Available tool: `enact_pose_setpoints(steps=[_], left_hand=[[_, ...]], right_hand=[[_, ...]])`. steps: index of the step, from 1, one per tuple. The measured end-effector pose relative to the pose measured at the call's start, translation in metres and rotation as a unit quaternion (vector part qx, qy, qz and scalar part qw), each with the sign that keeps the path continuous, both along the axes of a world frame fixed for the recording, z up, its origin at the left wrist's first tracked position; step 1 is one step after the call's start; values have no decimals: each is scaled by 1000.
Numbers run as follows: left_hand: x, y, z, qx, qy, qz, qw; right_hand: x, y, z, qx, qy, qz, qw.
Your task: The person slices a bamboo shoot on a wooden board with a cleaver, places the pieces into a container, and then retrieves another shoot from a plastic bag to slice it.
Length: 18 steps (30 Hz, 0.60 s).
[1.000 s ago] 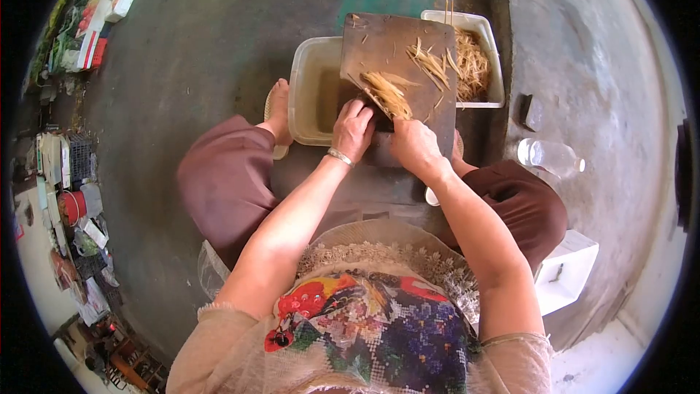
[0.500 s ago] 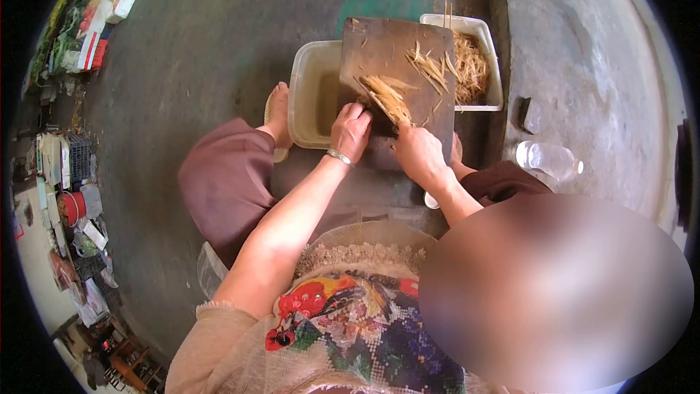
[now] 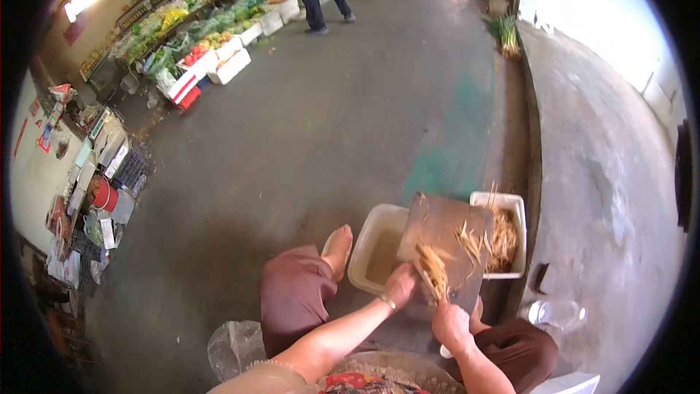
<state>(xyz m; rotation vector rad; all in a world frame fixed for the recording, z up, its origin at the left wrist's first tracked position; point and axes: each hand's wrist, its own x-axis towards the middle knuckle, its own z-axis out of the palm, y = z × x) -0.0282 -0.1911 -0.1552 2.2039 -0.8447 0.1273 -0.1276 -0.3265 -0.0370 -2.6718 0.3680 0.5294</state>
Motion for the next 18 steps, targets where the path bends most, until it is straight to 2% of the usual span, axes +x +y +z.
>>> enact_pose_setpoints(steps=[3,7,9,11,14,18], left_hand=[[-1,-1,-2,14,25,2,1000],[0,0,-14,-51,-39,15,998],[-1,2,-10,18,36,2,999],[-1,1,-12,34,24,6,999],[0,1,-16,48,-4,12,999],[-1,-1,-11,56,1,14,998]], right_hand=[[-3,-1,-1,-12,14,4,1000],[-4,-1,-10,-7,4,13,1000],[-3,-2,-16,-18,9,14,1000],[-1,-4,-29,-37,25,12,999],[-1,3,-4,-40,25,10,999],[-4,2,-3,-50,37,21,998]])
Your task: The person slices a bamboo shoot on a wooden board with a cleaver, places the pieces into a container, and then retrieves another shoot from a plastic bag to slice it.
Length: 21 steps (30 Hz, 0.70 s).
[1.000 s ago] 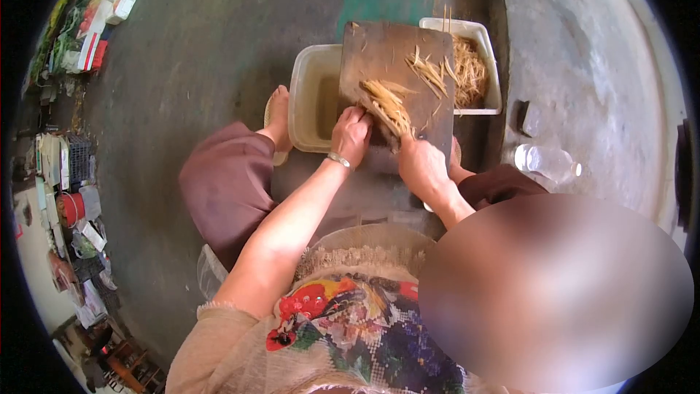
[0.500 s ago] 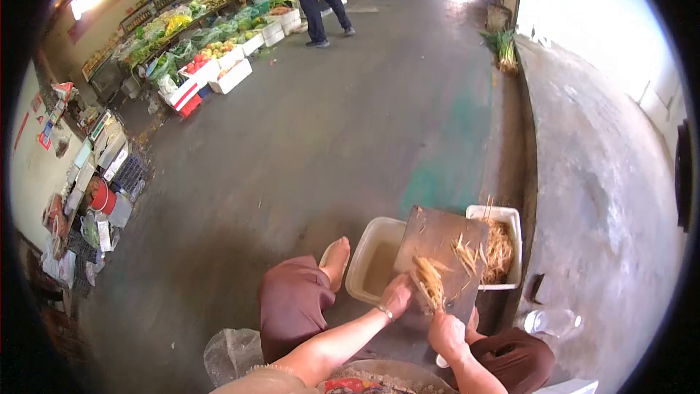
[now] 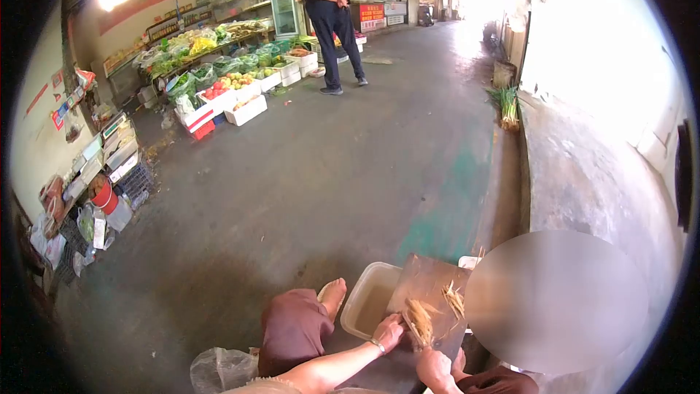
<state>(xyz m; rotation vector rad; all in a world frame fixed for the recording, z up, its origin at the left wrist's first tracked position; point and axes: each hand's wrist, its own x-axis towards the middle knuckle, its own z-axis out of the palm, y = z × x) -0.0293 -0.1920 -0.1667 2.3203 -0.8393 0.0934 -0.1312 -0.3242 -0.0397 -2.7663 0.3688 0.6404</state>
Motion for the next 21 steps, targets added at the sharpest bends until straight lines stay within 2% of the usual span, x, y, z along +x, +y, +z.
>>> enact_pose_setpoints(steps=[2,6,12,14,17,21], left_hand=[[0,-1,0,-3,46,27,999],[-3,-1,6,-14,57,27,998],[1,-5,-18,-64,13,37,997],[3,-2,-19,44,35,-5,998],[-1,-2,-6,-3,-9,15,1000],[-2,-1,5,23,10,9,1000]], right_hand=[[0,1,4,9,0,-2,1000],[-1,0,6,21,-7,-10,1000],[9,0,-9,14,-6,1,1000],[13,0,-10,8,-4,-3,1000],[16,-2,-13,16,2,-5,1000],[14,-2,-20,33,-28,-17,999]])
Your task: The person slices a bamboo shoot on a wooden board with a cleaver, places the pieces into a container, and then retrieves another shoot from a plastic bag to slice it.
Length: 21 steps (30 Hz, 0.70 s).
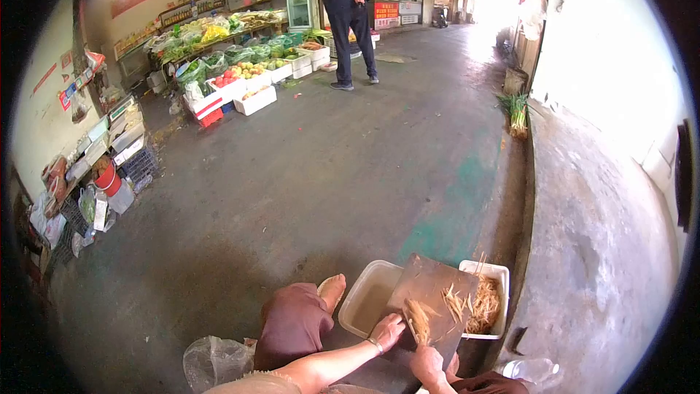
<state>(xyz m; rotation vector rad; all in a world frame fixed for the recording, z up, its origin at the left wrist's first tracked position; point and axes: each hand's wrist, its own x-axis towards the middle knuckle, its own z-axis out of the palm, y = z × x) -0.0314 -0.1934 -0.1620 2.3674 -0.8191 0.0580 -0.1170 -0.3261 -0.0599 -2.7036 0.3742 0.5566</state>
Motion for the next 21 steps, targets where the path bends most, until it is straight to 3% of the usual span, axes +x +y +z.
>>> enact_pose_setpoints(steps=[3,12,15,16,17,18,20,21], left_hand=[[-1,-2,-6,-35,-21,10,999],[0,-2,4,12,-26,-2,1000],[-1,-1,-13,30,-58,-14,998],[1,-4,-34,-28,-36,20,999],[-1,1,8,-23,28,16,999],[2,1,11,-28,62,10,998],[10,0,-13,-44,115,40,992],[6,1,19,-68,158,43,984]], right_hand=[[1,2,3,-5,3,4,1000],[6,-13,-12,-2,-22,-6,1000],[5,-28,-23,11,-56,28,998],[5,-30,-22,10,-76,27,997],[7,-32,-25,5,-98,29,995],[9,-28,-9,10,-98,12,995],[14,-29,11,34,-30,-27,999],[18,-35,4,40,-12,-27,999]])
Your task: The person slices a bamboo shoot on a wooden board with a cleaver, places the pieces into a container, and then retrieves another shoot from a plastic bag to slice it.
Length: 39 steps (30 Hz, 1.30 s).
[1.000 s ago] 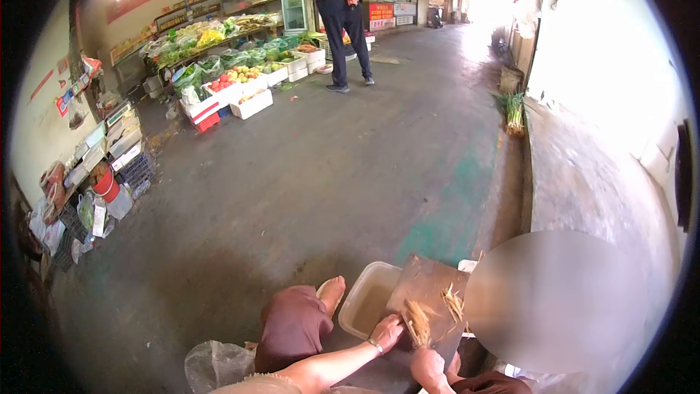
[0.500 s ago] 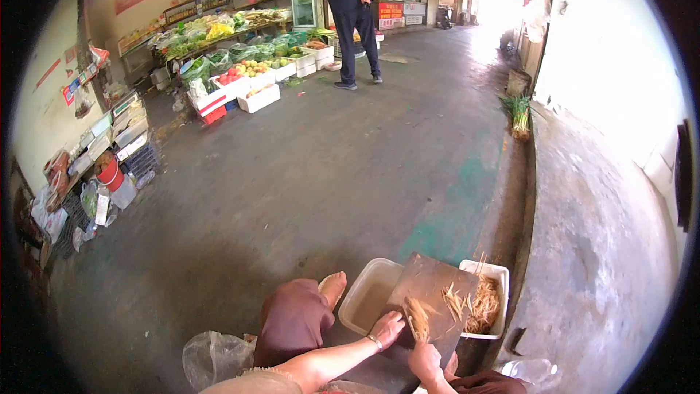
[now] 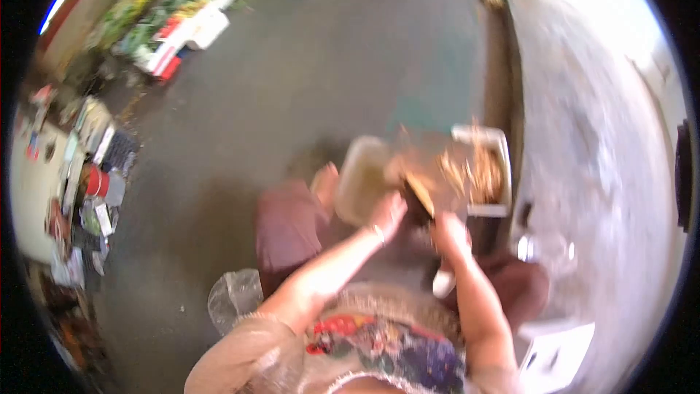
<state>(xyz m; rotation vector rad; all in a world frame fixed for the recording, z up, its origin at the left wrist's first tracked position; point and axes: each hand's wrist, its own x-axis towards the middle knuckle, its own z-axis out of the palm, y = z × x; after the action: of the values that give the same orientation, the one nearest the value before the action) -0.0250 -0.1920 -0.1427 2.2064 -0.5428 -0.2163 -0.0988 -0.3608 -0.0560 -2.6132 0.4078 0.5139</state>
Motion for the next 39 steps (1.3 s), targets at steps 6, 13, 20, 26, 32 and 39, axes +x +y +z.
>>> enact_pose_setpoints(steps=[6,13,20,26,32,39], left_hand=[[-3,9,4,127,-171,-98,972],[-4,8,11,119,-169,-97,974],[-2,8,44,269,-153,-156,938],[10,19,123,261,-143,-207,932],[35,75,181,220,-162,-157,949],[47,111,151,-109,218,-181,953]], right_hand=[[6,-16,-5,-6,-63,-19,998],[16,-13,-21,-12,-136,-76,988],[24,-11,-10,86,-63,-51,993],[40,-71,-42,48,-104,-16,993],[48,-113,-28,33,-101,-112,988],[56,-152,-49,-133,-165,-199,957]])
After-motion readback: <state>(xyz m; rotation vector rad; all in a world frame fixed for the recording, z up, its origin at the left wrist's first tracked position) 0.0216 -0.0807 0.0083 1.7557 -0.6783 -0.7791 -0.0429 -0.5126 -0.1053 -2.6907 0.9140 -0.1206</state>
